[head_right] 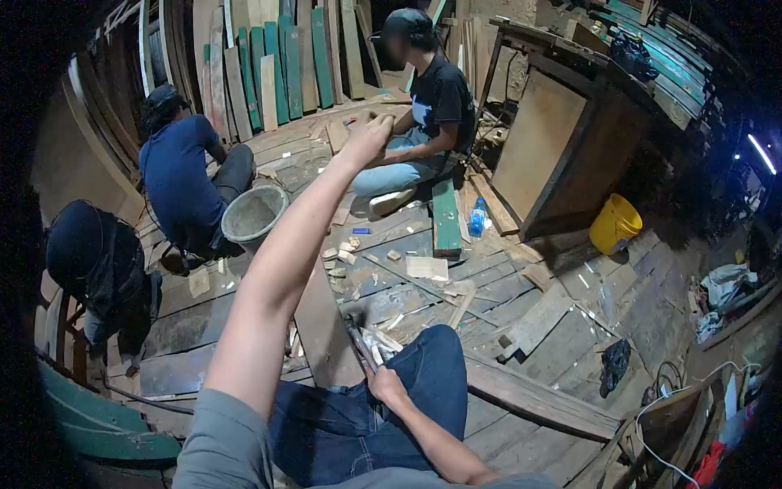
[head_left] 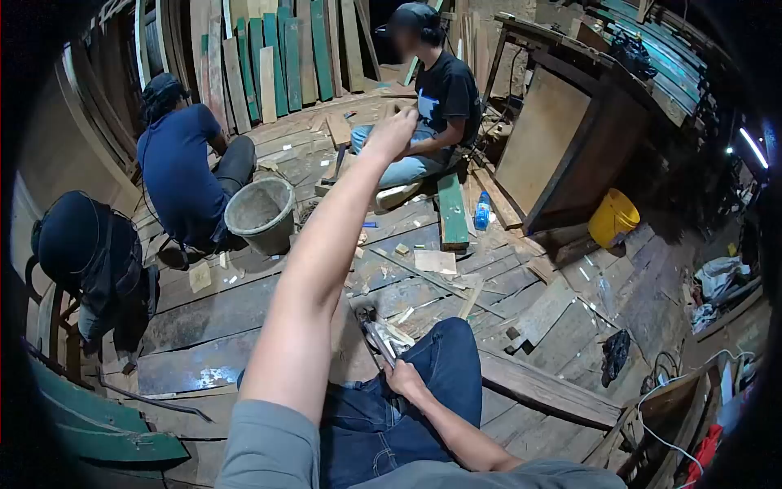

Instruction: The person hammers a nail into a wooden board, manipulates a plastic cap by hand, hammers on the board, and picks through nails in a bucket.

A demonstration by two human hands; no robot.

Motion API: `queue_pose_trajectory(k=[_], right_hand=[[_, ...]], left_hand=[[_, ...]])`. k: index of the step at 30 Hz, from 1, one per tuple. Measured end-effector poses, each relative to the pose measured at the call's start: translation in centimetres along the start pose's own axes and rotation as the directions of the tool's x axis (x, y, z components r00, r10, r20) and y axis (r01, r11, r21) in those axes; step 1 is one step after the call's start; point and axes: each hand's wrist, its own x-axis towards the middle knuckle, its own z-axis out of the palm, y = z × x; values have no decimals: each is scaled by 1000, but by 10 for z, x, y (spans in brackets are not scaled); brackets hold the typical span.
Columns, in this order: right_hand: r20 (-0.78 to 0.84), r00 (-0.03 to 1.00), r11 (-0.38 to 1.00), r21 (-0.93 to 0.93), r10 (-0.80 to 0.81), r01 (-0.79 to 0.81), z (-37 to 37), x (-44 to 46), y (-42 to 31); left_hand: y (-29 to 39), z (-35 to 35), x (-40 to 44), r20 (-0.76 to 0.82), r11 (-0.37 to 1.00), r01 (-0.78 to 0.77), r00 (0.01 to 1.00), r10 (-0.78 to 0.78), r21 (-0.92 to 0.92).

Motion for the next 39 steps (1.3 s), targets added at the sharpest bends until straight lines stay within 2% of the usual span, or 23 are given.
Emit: queue_pose_trajectory(k=[1, 3, 4, 5, 6, 7, 8, 9, 10, 11, 12, 14, 16, 18, 19, 25, 26, 30, 33, 34, 39], right_hand=[[5, 1000, 1000, 10, -1, 1, 2, 0, 2], [4, 1000, 1000, 14, -4, 4, 1, 0, 0], [11, 1000, 1000, 19, -9, 8, 3, -1, 1], [12, 1000, 1000, 23, -17, 17, 2, 0, 1], [-17, 1000, 999, 29, -22, 23, 2, -2, 2], [-12, 999, 999, 31, -31, 31, 1, 1, 0], [1, 999, 999, 34, -32, 32, 1, -2, 2], [12, 999, 999, 37, -35, 35, 1, -2, 3], [23, 1000, 998, 55, -7, 6, 0, -2, 1], [6, 1000, 998, 54, -24, 24, -3, -7, -1], [-5, 1000, 998, 65, -5, 6, -1, -4, 0], [-5, 999, 997, 65, 35, -35, 4, -2, 1], [1, 1000, 999, 51, 11, -12, 0, -4, 0], [-24, 1000, 999, 42, 0, 1, 5, 0, 4], [-14, 1000, 1000, 23, -4, 4, 1, -3, 0], [12, 999, 999, -8, 48, -48, -7, -9, -11], [-14, 1000, 999, -48, 10, -11, -5, -7, -9], [-31, 999, 990, -141, -33, 28, -5, -7, -13], [-1, 1000, 984, -180, -1, 1, 2, 1, -3], [-58, 997, 974, -222, -59, 45, 5, 1, 0], [-32, 999, 971, -239, -5, -3, 11, 7, 4]], left_hand=[[-21, 23, -13, -108, 993, -37, 993, 50, 116], [-39, 24, -59, -13, 994, 62, 998, -61, 85], [-56, 40, -89, -22, 991, 132, 991, -132, -1], [-61, 42, -122, 45, 961, 277, 960, -278, 28], [-70, 44, -160, 90, 941, 337, 938, -334, -28], [-65, 50, -204, -54, 917, 395, 916, -397, -43], [-61, 49, -243, 52, 828, 553, 833, -550, -91], [-52, 47, -286, -11, 835, 550, 835, -550, 1], [-52, 53, -328, 85, 800, 597, 795, -600, 68], [-57, 78, -379, -78, 804, 591, 806, -587, 60], [-51, 73, -416, 119, 731, 683, 727, -676, -17], [-27, 73, -468, 141, 660, 750, 658, -740, -39], [-3, 77, -505, 215, 579, 814, 575, -789, -52], [21, 71, -504, 273, 505, 857, 513, -814, -102], [28, 72, -508, 214, 629, 768, 638, -739, -118], [50, 75, -498, 411, 587, 797, 588, -697, -145], [49, 75, -493, 487, 594, 798, 561, -669, -103], [51, 69, -480, 505, 589, 801, 554, -662, -106], [48, 65, -479, 529, 601, 792, 556, -641, -104], [48, 63, -478, 541, 577, 811, 528, -655, -93], [39, 69, -478, 569, 588, 805, 519, -638, -76]])
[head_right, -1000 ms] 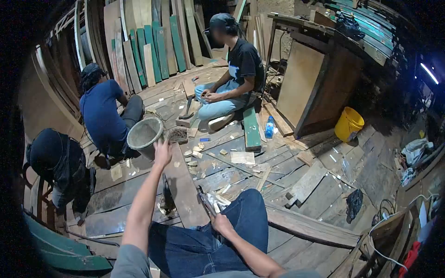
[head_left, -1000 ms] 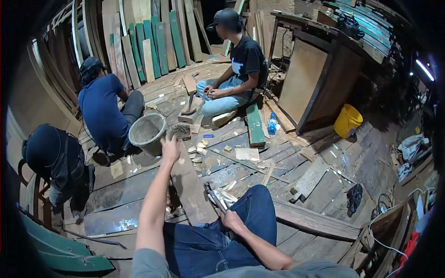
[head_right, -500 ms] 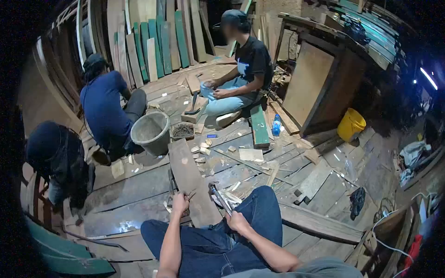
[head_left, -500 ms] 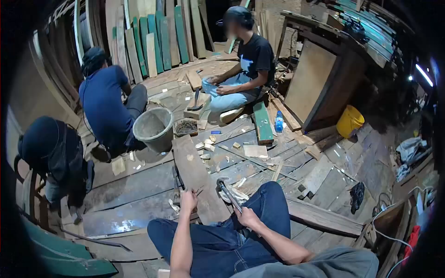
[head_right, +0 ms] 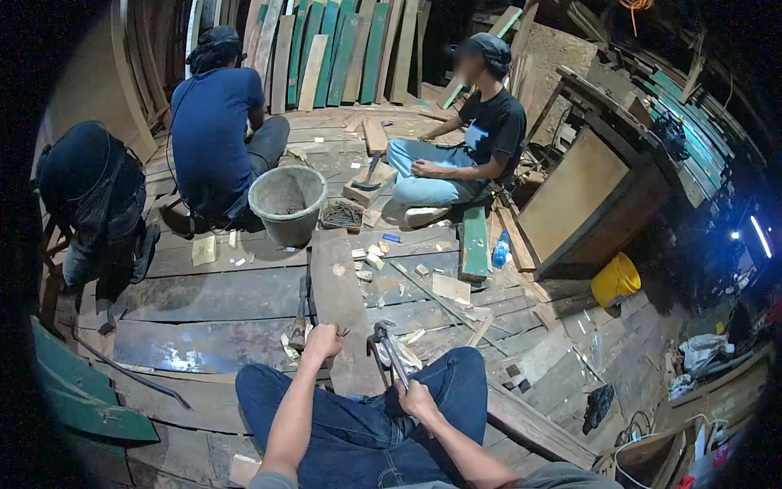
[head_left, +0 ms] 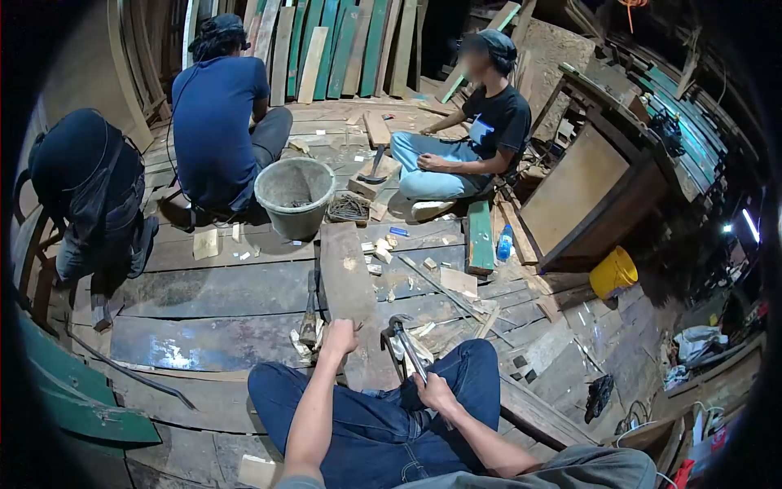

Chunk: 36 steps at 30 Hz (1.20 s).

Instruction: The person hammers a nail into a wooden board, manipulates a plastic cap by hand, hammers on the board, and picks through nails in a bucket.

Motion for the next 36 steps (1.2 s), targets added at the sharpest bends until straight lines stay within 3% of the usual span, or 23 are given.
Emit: queue_pose_trajectory(k=[15, 36], right_hand=[[67, 994, 996, 44, 80, -84, -20, -6, -12], [46, 997, 996, 60, 63, -66, -16, -6, -9]], left_hand=[[6, -6, -1, 141, 999, 33, 989, -39, 43], [-1, 6, 4, 125, 999, -11, 992, 4, 52]])
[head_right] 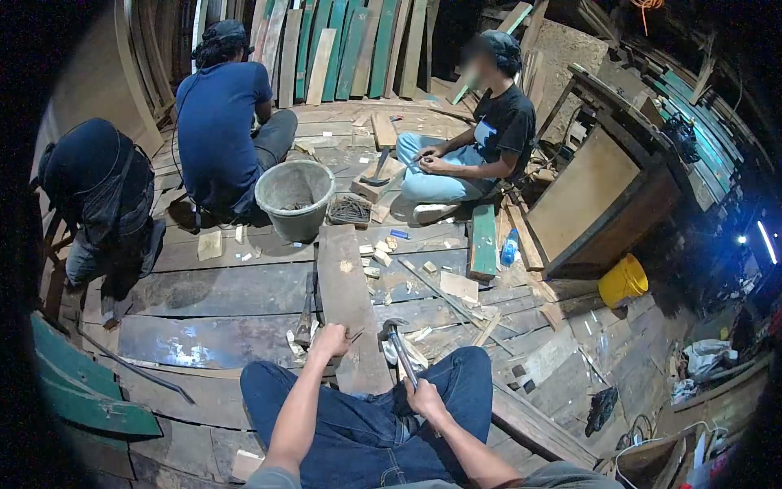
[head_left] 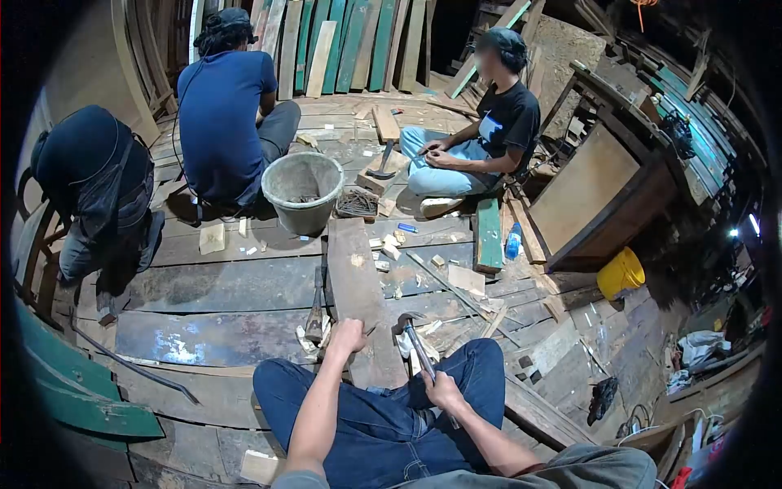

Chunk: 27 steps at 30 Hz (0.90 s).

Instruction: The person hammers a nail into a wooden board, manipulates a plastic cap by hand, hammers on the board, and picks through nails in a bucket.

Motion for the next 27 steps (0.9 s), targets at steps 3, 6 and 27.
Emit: queue_pose_trajectory(k=[3, 6, 27], right_hand=[[1, 1000, 1000, -10, 1, -1, -3, -2, -2], [9, 1000, 1000, 14, -8, 8, -2, -2, -1], [-2, 1000, 1000, -14, 10, -10, -3, -2, -3]], left_hand=[[-1, 0, -1, -13, 1000, -14, 1000, 14, -18], [-8, 7, 5, -23, 999, -40, 999, 40, -22], [1, -11, -6, -8, 998, -25, 1000, 25, -64]])
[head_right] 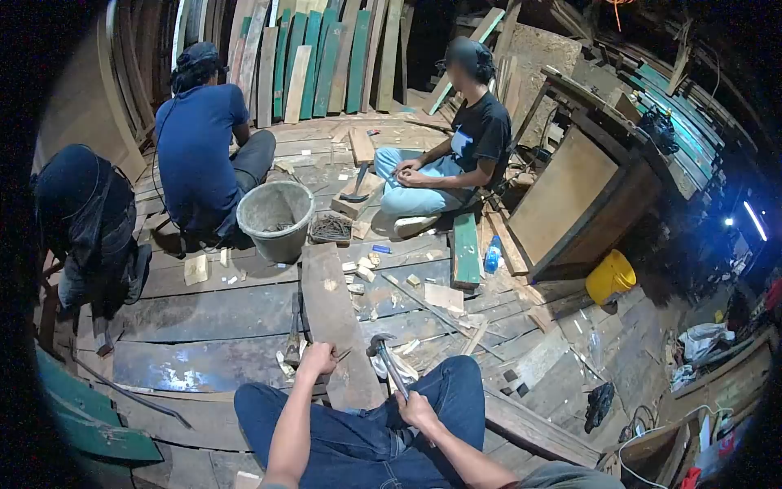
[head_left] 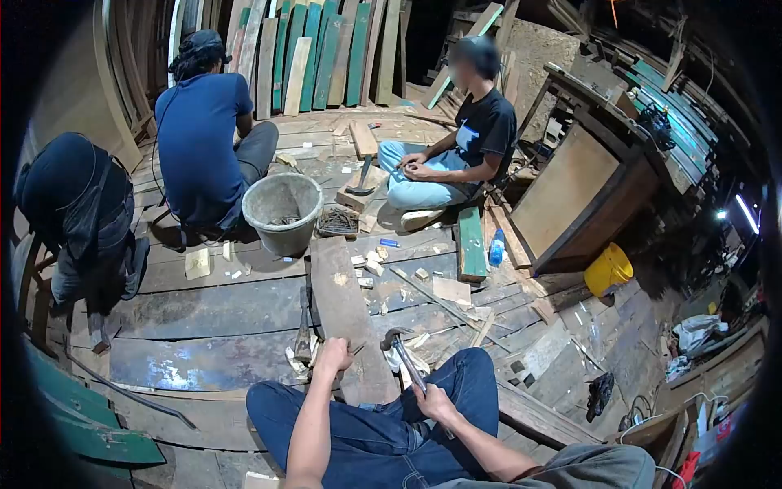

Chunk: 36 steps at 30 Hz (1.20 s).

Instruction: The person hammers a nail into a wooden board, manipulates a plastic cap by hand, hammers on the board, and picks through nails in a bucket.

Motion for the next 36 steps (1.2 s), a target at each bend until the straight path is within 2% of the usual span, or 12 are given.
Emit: queue_pose_trajectory(k=[4, 15, 16, 23, 27, 28, 29, 30, 32, 33, 34, 36], right_hand=[[6, 1000, 1000, -3, 13, -13, 6, 5, 8], [-46, 998, 997, -67, -46, 43, 11, 7, 13], [-16, 1000, 1000, -19, -4, 4, 9, 6, 11], [-17, 999, 999, -29, -29, 28, 16, 12, 20], [-106, 986, 991, -46, -132, 128, 18, 9, 23], [-2, 1000, 998, 60, -18, 18, 9, 5, 12], [-6, 1000, 996, 84, -9, 10, 6, 1, 7], [-15, 999, 994, 101, -37, 38, 7, 4, 7], [1, 1000, 992, 126, -30, 30, 3, -5, 6], [15, 1000, 990, 139, -12, 10, -4, -7, 1], [-22, 998, 986, 151, -62, 65, 0, -4, 6], [-5, 999, 985, 165, -48, 49, 3, 3, 12]], left_hand=[[-4, 4, 5, 43, 997, 47, 998, -49, 56], [-9, 7, 5, 42, 998, 22, 999, -24, 50], [-5, 4, 4, 61, 998, 58, 996, -60, 34], [-15, 17, 10, 62, 991, 63, 996, -71, 119], [-7, -10, 5, 7, 993, -68, 998, 69, -95], [6, -28, 7, 34, 987, 13, 999, -8, -158], [-8, -16, 32, -137, 995, -77, 988, 67, -65], [13, -47, 45, -96, 993, -93, 992, 86, -69], [46, -87, 91, -260, 988, -157, 953, 152, 4], [56, -109, 122, -293, 966, -247, 921, 258, 76], [75, -131, 144, -389, 969, -243, 890, 238, 37], [99, -174, 189, -386, 958, -255, 877, 285, 128]])
